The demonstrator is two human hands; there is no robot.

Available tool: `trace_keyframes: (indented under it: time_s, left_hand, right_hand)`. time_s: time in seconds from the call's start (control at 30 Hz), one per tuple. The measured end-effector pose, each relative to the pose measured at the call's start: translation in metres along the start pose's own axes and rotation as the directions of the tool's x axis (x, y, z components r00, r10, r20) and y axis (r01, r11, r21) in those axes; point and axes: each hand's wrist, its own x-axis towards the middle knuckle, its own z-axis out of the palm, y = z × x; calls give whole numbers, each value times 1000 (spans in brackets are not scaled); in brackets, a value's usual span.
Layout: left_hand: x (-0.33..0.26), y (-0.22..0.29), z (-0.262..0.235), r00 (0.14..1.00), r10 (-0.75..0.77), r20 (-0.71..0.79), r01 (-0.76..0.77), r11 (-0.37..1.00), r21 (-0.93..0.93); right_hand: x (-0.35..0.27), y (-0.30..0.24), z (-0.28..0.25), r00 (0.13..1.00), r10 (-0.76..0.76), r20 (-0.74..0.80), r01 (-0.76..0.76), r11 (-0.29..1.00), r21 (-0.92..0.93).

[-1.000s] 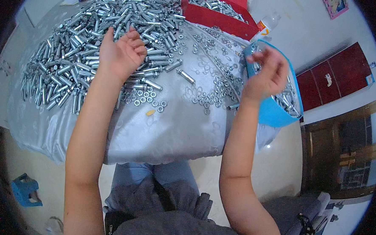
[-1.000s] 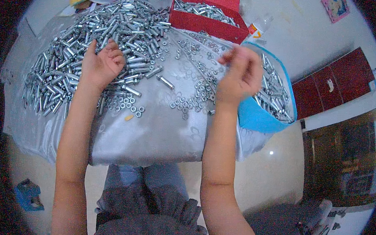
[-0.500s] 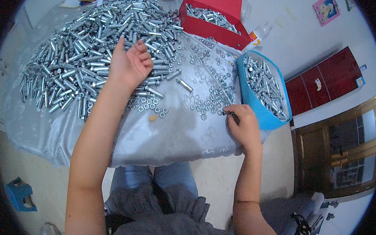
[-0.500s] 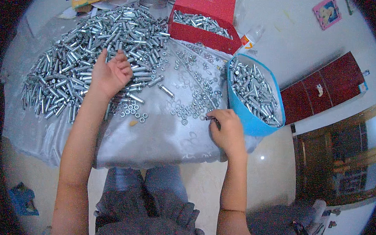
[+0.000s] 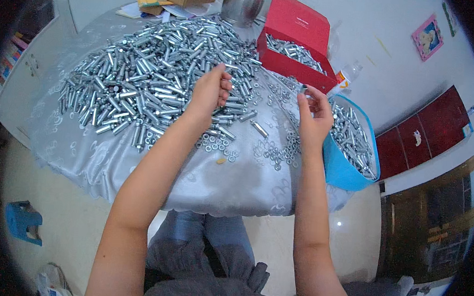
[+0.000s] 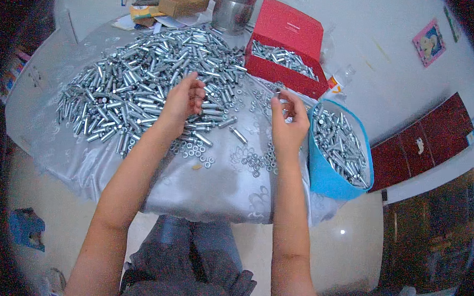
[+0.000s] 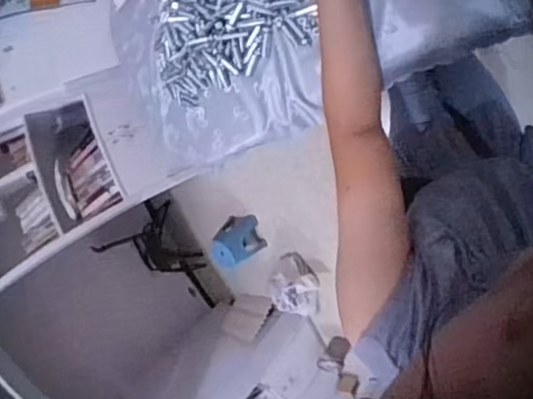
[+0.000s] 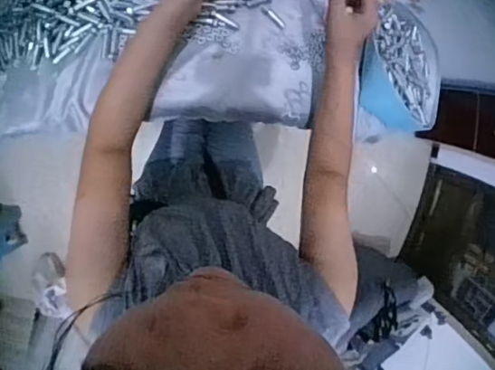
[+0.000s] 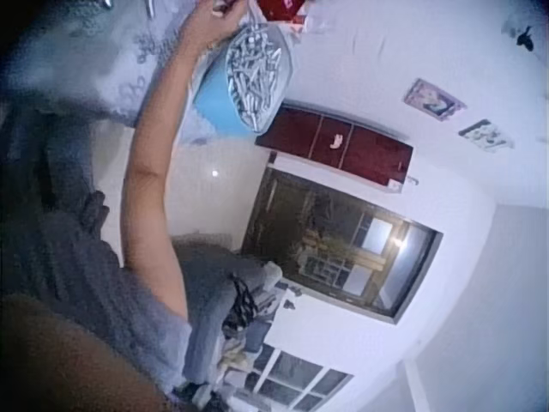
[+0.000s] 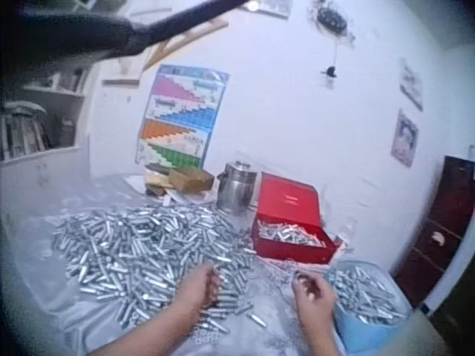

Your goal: The person sits on a stool at a table and repeatedly picks up metal bolts and washers, screwing the washers onto the bolts by hand. The person handles the fasteners one at a time, placing the assembled units into a blue container on the right side of the table.

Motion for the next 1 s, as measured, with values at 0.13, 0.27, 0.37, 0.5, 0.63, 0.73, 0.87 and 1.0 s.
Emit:
trace_keyframes:
  time_s: [0.13, 0.27, 0.37, 0.5, 0.63, 0.73, 0.87, 1.0]
  left_hand:
    - [2, -10, -3, 948, 305, 93, -318, 881, 349]
    - [-3, -10, -5, 773, 631, 66, -575, 652, 495]
    - [14, -5, -19, 701, 713, -14, -524, 527, 669]
    - [57, 21, -58, 544, 838, 41, -322, 164, 932]
    - [65, 60, -129, 770, 547, 328, -79, -428, 900]
    - [68, 65, -135, 880, 335, 337, -24, -677, 735]
    - [92, 62, -129, 931, 193, 309, 6, -856, 518]
    - [112, 57, -137, 906, 117, 406, -25, -944, 329]
  right_hand:
    - [-12, 39, 23, 986, 144, -83, -130, 979, 156]
    - [-17, 36, 21, 998, 50, -48, -48, 998, 46]
    - [-16, 32, 18, 999, -31, 21, 32, 998, -55]
    - [-15, 28, 17, 997, -61, 39, 64, 992, -106]
    - [-14, 21, 14, 995, -66, 72, 70, 996, -62]
    - [-13, 20, 14, 989, -89, 120, 95, 994, -49]
    - [-14, 13, 14, 985, -59, 162, 61, 998, -6]
    - [-13, 16, 14, 976, -59, 208, 64, 998, -14]
